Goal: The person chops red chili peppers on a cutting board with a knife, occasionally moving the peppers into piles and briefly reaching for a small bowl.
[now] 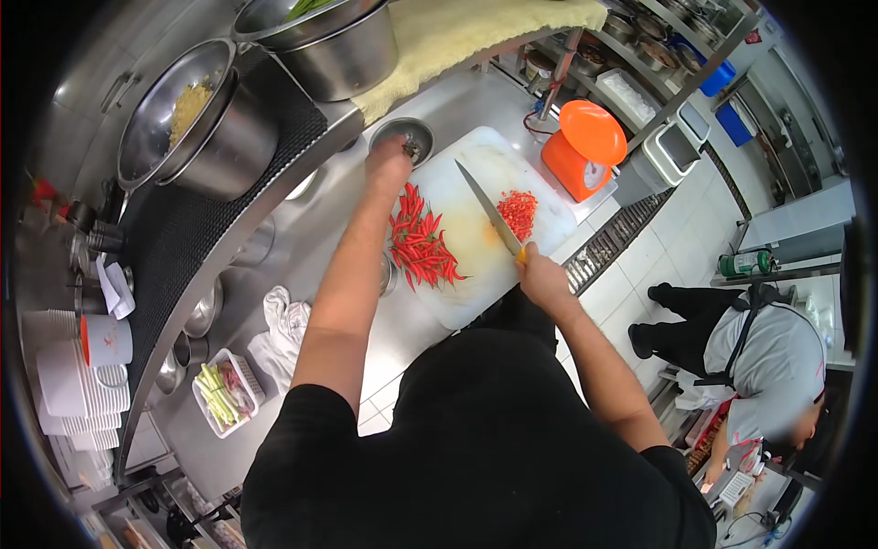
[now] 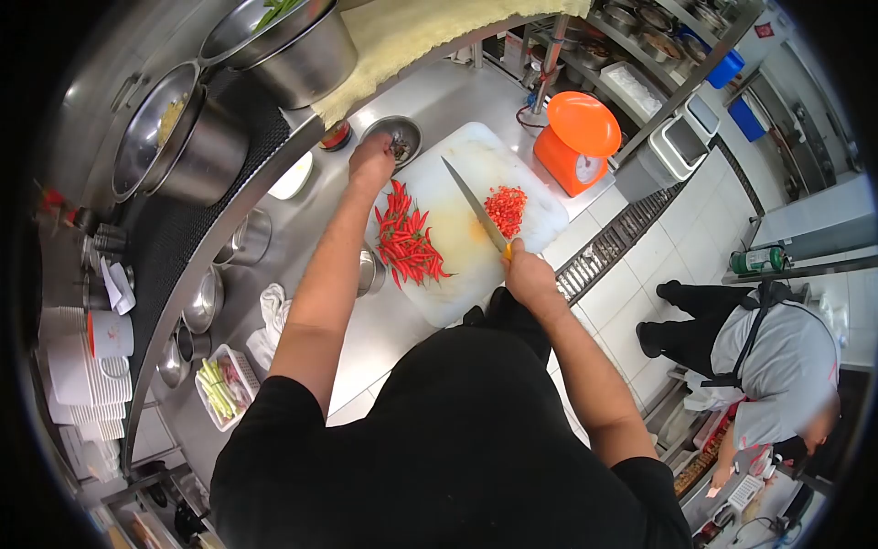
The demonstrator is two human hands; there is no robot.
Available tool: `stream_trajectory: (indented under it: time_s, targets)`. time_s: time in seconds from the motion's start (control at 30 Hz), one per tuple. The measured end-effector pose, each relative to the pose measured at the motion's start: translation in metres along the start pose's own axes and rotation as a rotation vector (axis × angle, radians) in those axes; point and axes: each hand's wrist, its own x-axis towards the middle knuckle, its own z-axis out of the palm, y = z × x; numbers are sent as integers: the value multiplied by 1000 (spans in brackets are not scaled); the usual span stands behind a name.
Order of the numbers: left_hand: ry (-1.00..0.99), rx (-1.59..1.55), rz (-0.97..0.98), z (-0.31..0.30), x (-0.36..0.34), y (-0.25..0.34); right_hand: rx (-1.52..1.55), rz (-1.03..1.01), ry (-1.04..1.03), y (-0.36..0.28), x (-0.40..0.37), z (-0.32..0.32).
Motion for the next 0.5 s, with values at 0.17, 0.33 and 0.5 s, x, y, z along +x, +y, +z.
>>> stream_trajectory:
  time_s: [0.17, 0.33, 0.5]
  targets:
    - [-106, 45, 78, 11, -34, -3, 1, 26, -25, -6, -2, -4]
    - [-257, -27, 114, -22, -104, 48, -5, 31, -33, -5, -1, -2]
    - [-511, 4, 197, -29, -148, 61, -14, 24, -39, -5, 0, -2]
